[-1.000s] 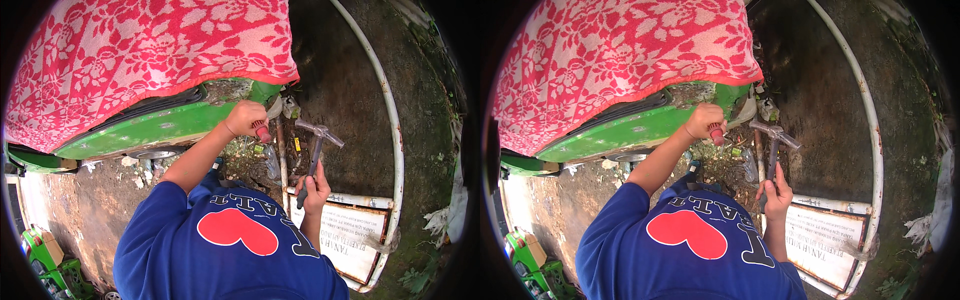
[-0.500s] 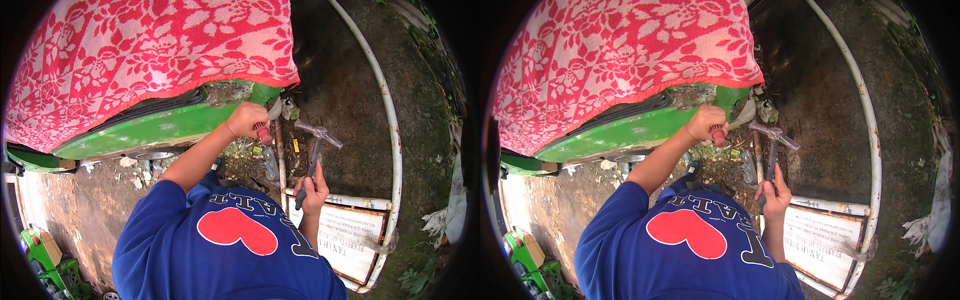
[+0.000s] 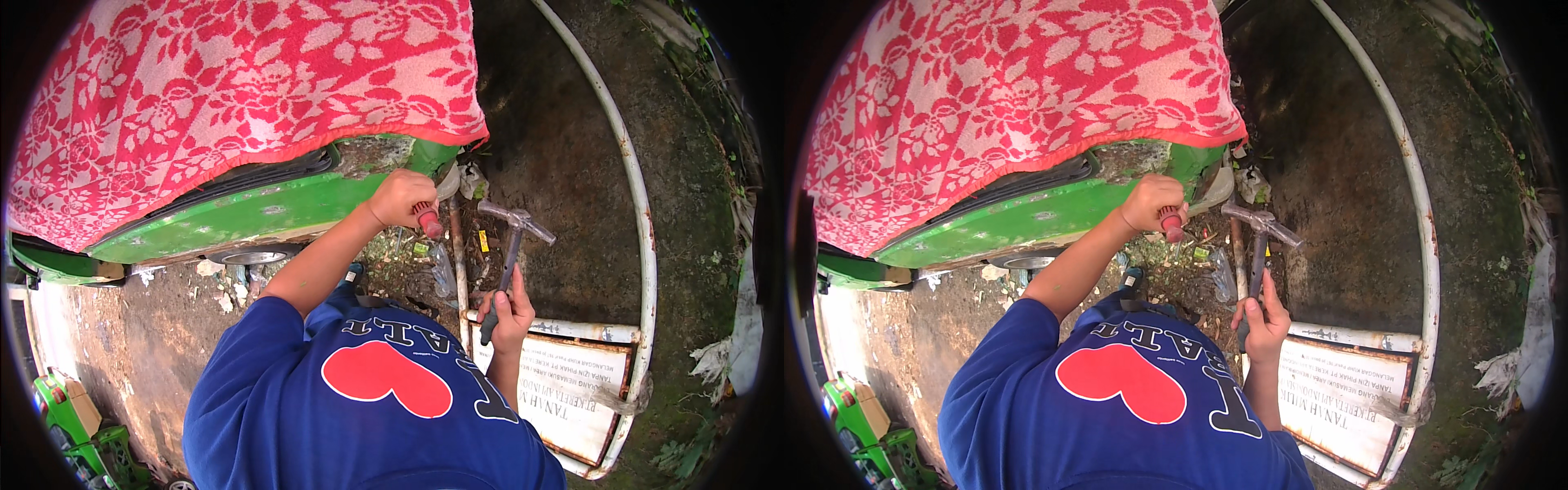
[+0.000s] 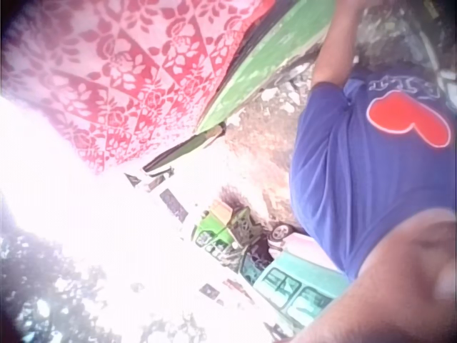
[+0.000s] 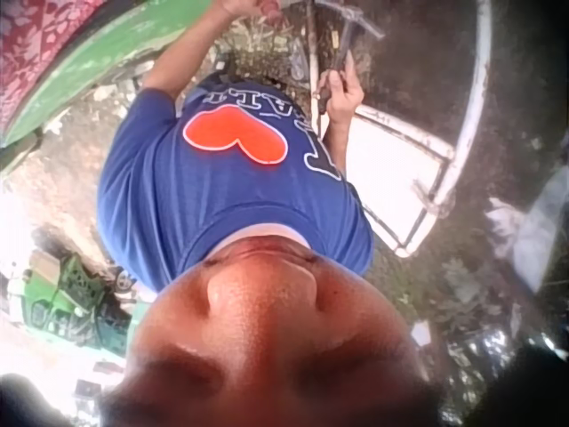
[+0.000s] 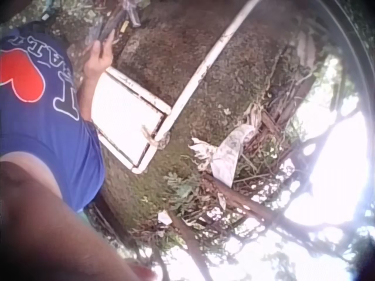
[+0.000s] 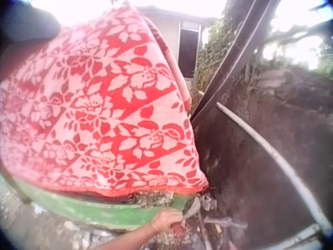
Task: The person uses a hammer to repeatedly strike a fastener held against the edge of a green metal object covered with a red patterned cloth. The action is continuous and focused on the same spot throughout the clip.
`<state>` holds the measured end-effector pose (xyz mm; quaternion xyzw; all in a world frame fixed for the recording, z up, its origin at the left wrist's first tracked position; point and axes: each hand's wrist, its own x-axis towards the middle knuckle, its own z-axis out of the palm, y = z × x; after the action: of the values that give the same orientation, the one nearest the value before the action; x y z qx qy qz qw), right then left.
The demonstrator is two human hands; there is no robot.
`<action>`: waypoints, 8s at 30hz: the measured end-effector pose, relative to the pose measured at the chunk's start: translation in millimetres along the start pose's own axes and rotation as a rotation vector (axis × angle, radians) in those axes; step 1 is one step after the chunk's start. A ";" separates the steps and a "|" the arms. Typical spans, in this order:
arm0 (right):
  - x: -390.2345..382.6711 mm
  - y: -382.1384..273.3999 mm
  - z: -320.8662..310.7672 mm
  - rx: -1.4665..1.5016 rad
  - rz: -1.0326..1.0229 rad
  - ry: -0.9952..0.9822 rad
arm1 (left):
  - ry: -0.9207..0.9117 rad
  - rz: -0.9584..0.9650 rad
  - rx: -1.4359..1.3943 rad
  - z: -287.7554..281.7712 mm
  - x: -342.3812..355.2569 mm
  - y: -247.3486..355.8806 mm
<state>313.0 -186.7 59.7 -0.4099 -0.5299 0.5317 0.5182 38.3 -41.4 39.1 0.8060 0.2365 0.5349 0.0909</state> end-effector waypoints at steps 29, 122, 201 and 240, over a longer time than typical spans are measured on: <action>31.0 -52.7 28.0 -0.232 -0.378 -0.093 | -0.017 -0.251 -0.010 4.0 -17.0 -21.4; -4.1 2.1 11.1 0.008 -0.035 0.295 | -0.651 -0.259 0.177 26.4 24.6 -2.4; -12.9 92.7 -28.4 0.671 0.254 0.407 | -0.903 -0.240 0.359 73.8 9.3 -27.3; -58.3 95.3 132.7 0.515 0.117 0.604 | -0.949 -0.005 0.197 54.9 -0.7 -37.7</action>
<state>178.5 -253.1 -27.4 -0.4341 -0.1787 0.5311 0.7053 77.1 -3.1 0.9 0.9653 0.2203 0.0830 0.1132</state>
